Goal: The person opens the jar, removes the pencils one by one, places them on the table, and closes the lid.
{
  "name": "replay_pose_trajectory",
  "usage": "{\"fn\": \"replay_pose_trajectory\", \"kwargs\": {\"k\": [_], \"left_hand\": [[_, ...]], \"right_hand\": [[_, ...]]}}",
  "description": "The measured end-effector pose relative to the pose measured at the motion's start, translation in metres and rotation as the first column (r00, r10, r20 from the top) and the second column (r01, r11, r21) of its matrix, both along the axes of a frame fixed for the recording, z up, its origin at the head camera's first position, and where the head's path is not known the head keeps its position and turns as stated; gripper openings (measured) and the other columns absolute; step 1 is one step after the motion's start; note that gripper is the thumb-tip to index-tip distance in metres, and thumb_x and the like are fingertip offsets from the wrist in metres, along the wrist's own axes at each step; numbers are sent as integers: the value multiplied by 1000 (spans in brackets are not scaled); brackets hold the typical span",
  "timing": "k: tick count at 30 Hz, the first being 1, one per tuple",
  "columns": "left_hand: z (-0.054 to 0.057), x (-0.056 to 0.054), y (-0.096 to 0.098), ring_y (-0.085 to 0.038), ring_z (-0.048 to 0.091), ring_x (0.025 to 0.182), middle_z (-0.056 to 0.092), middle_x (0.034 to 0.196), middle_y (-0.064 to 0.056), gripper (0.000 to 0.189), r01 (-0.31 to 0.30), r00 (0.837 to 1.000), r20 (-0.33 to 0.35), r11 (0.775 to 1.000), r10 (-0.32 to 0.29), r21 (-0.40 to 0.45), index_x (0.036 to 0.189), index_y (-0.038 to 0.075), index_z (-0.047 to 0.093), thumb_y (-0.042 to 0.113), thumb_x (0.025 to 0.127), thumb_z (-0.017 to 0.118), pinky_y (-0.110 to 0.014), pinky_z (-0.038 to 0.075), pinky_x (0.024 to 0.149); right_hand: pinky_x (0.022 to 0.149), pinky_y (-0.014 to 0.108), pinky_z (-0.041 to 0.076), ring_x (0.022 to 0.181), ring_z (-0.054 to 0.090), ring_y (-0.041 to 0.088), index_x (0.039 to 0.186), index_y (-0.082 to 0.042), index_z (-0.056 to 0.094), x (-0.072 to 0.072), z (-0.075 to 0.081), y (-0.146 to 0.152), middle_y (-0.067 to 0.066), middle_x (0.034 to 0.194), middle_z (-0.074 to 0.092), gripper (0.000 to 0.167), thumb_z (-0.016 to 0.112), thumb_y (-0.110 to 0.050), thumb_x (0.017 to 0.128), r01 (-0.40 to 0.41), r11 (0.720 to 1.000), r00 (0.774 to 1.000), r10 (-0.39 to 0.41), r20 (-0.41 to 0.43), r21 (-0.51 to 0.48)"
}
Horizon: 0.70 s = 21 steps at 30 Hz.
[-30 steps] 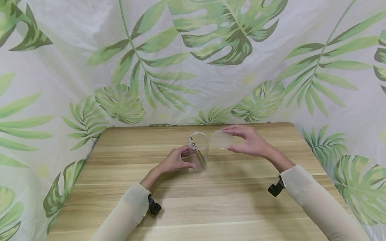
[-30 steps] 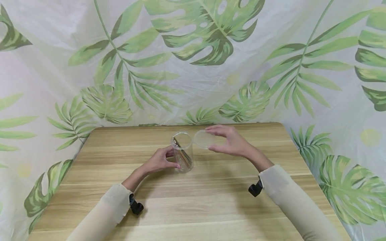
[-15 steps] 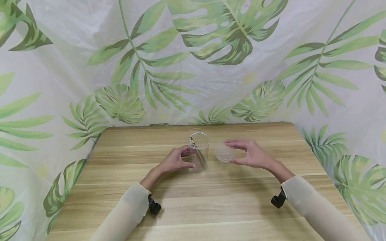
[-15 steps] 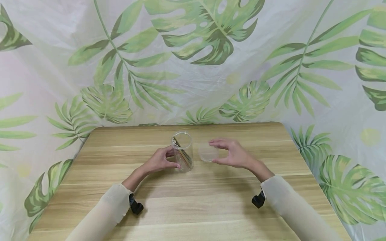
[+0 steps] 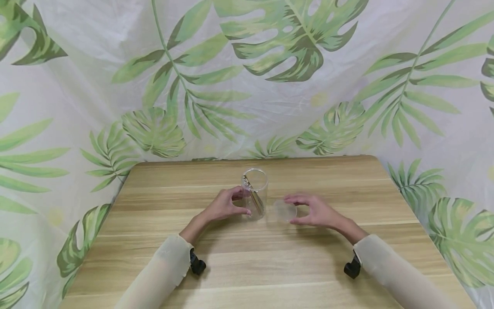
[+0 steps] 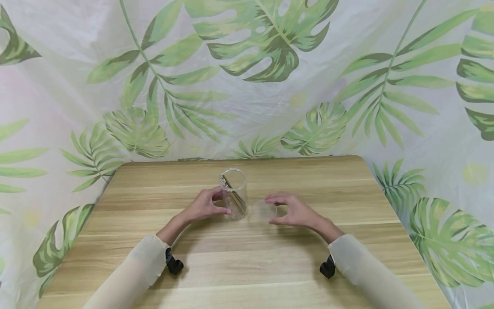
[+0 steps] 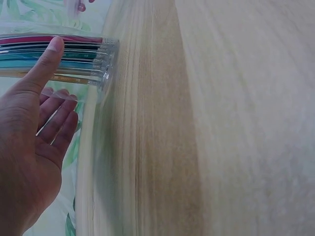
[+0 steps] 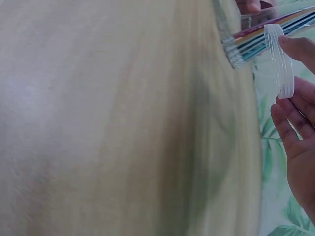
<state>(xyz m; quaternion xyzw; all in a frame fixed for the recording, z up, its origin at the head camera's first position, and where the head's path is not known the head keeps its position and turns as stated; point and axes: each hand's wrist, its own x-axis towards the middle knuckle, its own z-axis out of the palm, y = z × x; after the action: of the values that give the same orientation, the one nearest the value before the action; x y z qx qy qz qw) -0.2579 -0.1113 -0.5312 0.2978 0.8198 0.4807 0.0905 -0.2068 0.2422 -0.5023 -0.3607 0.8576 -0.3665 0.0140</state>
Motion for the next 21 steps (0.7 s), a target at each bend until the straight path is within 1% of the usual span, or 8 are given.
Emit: {"fn": "replay_pose_trajectory", "kwargs": {"k": [4, 8, 15, 21], "left_hand": [[0, 1, 0, -27, 70, 122, 75, 129, -11, 60, -11, 1000, -11, 1000, 11, 1, 126, 5, 70, 18, 75, 98, -35, 55, 109], [-1, 0, 0, -27, 71, 121, 75, 127, -11, 60, -9, 1000, -24, 1000, 9, 7, 126, 4, 70, 19, 75, 98, -34, 56, 108], [0, 1, 0, -27, 71, 120, 75, 127, -11, 62, -12, 999, -34, 1000, 12, 1, 127, 3, 70, 20, 75, 98, -34, 56, 107], [1, 2, 0, -26, 72, 119, 76, 127, -11, 62, -17, 999, -35, 1000, 16, -13, 127, 3, 70, 20, 75, 98, -34, 57, 106]], "right_hand": [[112, 54, 51, 133, 63, 34, 134, -3, 71, 1, -9, -3, 11, 142, 68, 61, 93, -26, 82, -6, 1000, 1000, 5, 23, 26], [113, 53, 51, 134, 62, 33, 136, -4, 70, 2, -15, -6, 11, 144, 67, 63, 93, -27, 82, -23, 999, 999, 21, 47, 41], [114, 52, 49, 132, 63, 34, 135, -2, 70, 1, -23, -14, 12, 142, 68, 66, 95, -27, 80, -53, 997, 998, 51, 38, 57], [116, 52, 48, 133, 63, 33, 136, -4, 70, 2, -27, -18, 11, 140, 69, 67, 96, -27, 78, -56, 996, 997, 52, 55, 73]]}}
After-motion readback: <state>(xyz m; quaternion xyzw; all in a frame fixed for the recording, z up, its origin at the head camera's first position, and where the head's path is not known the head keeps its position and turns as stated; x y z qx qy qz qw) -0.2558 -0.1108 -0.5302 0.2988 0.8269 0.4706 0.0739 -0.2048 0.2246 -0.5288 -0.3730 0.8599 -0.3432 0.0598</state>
